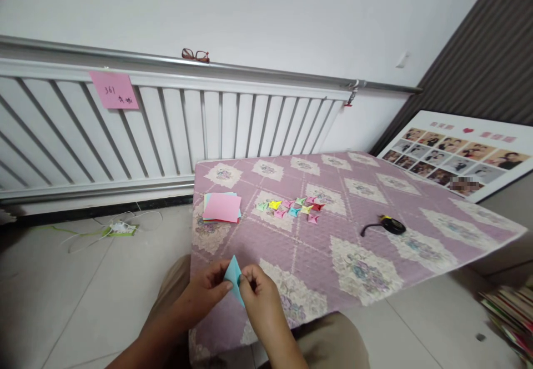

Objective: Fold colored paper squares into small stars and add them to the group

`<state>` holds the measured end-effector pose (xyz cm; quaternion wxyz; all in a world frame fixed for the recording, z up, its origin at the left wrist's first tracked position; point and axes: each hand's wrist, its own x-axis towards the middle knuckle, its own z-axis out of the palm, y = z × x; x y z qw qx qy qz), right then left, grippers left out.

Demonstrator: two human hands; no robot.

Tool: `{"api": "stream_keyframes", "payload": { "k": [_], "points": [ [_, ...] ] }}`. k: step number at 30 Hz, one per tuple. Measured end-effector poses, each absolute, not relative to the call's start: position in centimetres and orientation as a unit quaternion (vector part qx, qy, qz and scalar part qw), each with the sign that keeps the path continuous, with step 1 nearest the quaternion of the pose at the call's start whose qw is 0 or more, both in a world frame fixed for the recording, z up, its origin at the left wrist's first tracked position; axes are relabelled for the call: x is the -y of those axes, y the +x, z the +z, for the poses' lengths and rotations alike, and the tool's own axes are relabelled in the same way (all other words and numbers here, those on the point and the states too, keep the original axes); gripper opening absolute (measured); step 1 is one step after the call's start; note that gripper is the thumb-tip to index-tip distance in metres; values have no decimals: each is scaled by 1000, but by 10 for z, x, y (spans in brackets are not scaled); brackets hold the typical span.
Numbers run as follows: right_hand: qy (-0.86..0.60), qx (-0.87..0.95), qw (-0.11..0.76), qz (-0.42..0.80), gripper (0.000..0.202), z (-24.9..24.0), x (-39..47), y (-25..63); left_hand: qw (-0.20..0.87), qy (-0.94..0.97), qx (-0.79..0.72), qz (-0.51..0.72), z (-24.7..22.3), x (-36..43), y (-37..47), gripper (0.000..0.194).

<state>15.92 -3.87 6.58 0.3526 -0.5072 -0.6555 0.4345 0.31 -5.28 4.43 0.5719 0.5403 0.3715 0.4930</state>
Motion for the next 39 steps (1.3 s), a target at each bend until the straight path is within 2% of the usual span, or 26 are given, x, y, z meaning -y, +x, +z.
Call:
{"api": "stream_keyframes", "payload": {
  "k": [3,7,20,27,32,36,39],
  "points": [
    [-501,652,341,456,20,69,41,158,602,488,-371,512,44,54,4,22],
    [-481,644,360,475,14,80,45,158,649,440,-348,514,42,56,1,27],
    [-430,715,300,463,13,107,50,167,687,415,-287,523,49,60,2,45],
    [-367,813,227,391,23,123,51,179,749,308,-264,523,54,63,4,53],
    [-348,847,197,350,12,126,49,184,770,306,-229,510,50,67,10,52],
    [-341,861,189,327,8,127,48,186,707,427,-277,490,45,72,9,50],
    [-346,861,183,325,8,128,49,190,538,584,-353,494,52,76,2,51]
  ]
}}
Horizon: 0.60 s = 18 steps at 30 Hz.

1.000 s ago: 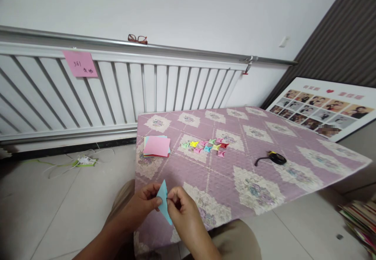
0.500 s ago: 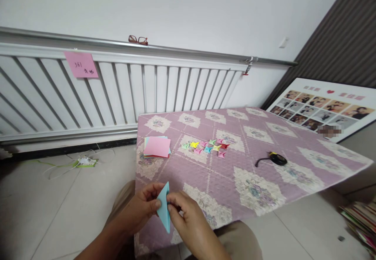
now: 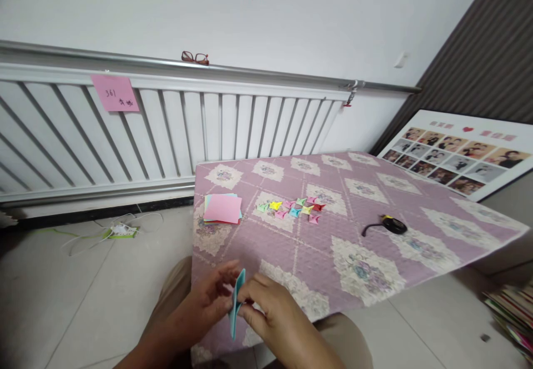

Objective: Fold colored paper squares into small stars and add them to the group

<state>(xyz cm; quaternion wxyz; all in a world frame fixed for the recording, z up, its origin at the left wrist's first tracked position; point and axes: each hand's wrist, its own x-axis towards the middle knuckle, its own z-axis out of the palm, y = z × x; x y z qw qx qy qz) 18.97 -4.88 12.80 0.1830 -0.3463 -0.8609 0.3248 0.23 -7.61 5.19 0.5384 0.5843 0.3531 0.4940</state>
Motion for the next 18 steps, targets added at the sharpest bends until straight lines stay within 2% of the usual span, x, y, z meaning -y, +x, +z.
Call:
{"api": "stream_keyframes", "payload": {
  "k": [2,5,12,18],
  "points": [
    [-352,857,183,330,8,128,49,192,413,675,-375,483,62,78,-3,48],
    [-360,849,184,341,10,128,49,193,338,764,-356,420,82,78,-9,40],
    [-347,833,202,380,9,132,51,196,350,808,-327,343,110,73,-12,28],
    [-347,807,205,432,10,147,56,200,380,788,-279,396,115,71,-14,9]
  ]
}}
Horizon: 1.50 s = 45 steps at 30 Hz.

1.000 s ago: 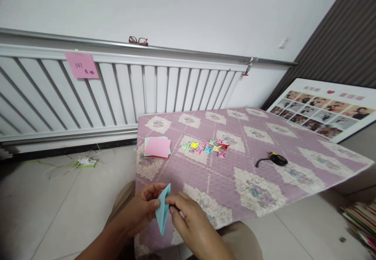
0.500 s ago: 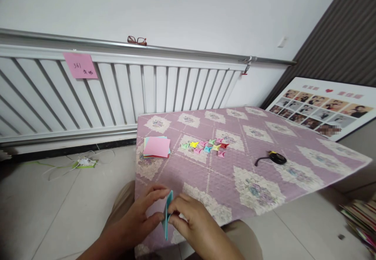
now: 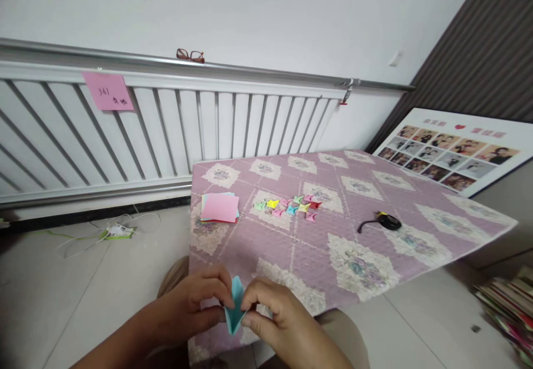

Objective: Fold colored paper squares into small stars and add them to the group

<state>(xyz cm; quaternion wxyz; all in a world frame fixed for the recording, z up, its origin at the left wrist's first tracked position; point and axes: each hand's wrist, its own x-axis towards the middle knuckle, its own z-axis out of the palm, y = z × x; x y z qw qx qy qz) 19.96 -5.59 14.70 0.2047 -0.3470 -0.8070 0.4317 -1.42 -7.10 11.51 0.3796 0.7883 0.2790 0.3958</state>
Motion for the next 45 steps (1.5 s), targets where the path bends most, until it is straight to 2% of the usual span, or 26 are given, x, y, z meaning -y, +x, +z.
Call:
{"api": "stream_keyframes", "payload": {
  "k": [9,16,19,24,28,34,38,45],
  "points": [
    [-332,808,220,434,17,145,57,198,409,766,-310,388,109,74,-19,6],
    [-374,798,184,436,11,144,57,200,457,740,-338,358,113,68,-19,3],
    [-370,776,152,487,3,145,55,200,459,749,-329,347,113,66,-18,4],
    [-335,772,46,538,10,142,43,202,443,793,-325,262,116,62,-15,7],
    [-309,790,9,529,15,136,35,202,424,821,-309,224,121,59,-12,10],
    [-346,791,86,498,7,132,39,203,447,804,-311,241,123,55,-17,9],
    [-352,793,126,481,2,138,44,200,464,750,-356,310,108,57,-15,5],
    [-375,799,177,436,13,143,54,188,511,627,-426,405,88,69,3,8]
  ]
}}
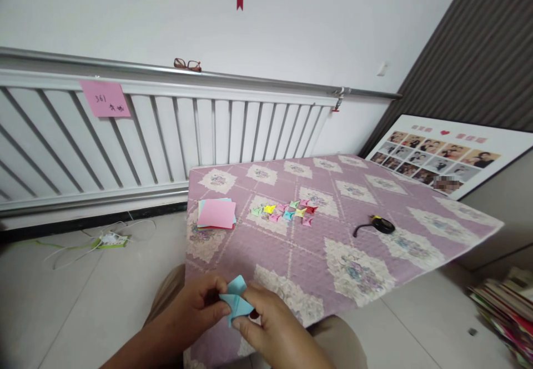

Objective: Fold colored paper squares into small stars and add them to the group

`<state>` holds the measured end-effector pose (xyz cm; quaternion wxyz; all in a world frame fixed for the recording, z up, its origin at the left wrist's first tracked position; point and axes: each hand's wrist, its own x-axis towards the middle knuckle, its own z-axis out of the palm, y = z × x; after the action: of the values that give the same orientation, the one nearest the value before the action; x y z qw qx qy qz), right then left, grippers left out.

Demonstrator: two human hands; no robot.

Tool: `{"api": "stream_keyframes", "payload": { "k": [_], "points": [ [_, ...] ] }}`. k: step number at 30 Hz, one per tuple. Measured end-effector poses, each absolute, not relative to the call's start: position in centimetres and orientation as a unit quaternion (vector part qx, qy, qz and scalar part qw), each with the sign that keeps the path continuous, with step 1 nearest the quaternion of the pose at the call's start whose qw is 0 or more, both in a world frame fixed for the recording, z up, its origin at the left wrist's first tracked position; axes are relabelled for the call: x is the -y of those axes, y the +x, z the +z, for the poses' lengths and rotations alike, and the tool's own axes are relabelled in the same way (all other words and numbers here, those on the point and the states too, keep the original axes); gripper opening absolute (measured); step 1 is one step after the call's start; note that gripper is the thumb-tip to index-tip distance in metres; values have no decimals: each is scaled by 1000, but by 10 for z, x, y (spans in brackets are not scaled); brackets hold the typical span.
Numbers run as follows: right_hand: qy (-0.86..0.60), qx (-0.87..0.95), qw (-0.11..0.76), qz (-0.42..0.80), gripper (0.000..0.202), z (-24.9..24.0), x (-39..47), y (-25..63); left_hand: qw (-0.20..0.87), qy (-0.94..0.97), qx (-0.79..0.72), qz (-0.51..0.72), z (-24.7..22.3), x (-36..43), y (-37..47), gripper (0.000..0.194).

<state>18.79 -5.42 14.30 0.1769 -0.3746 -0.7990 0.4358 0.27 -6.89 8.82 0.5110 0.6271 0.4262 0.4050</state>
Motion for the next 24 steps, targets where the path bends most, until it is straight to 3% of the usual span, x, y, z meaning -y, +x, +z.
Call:
{"api": "stream_keyframes", "payload": {
  "k": [6,12,18,22,24],
  "points": [
    [-393,783,256,408,11,128,57,194,513,594,-449,426,84,73,6,10],
    [-445,744,304,395,25,108,54,192,521,559,-468,445,87,74,11,9],
    [-508,643,366,441,30,95,56,179,584,466,-436,502,73,74,18,47],
    [-502,603,402,472,40,90,57,178,640,433,-430,467,61,77,21,36],
    [-486,590,404,502,41,85,59,178,664,434,-421,440,57,79,22,39]
  ]
}}
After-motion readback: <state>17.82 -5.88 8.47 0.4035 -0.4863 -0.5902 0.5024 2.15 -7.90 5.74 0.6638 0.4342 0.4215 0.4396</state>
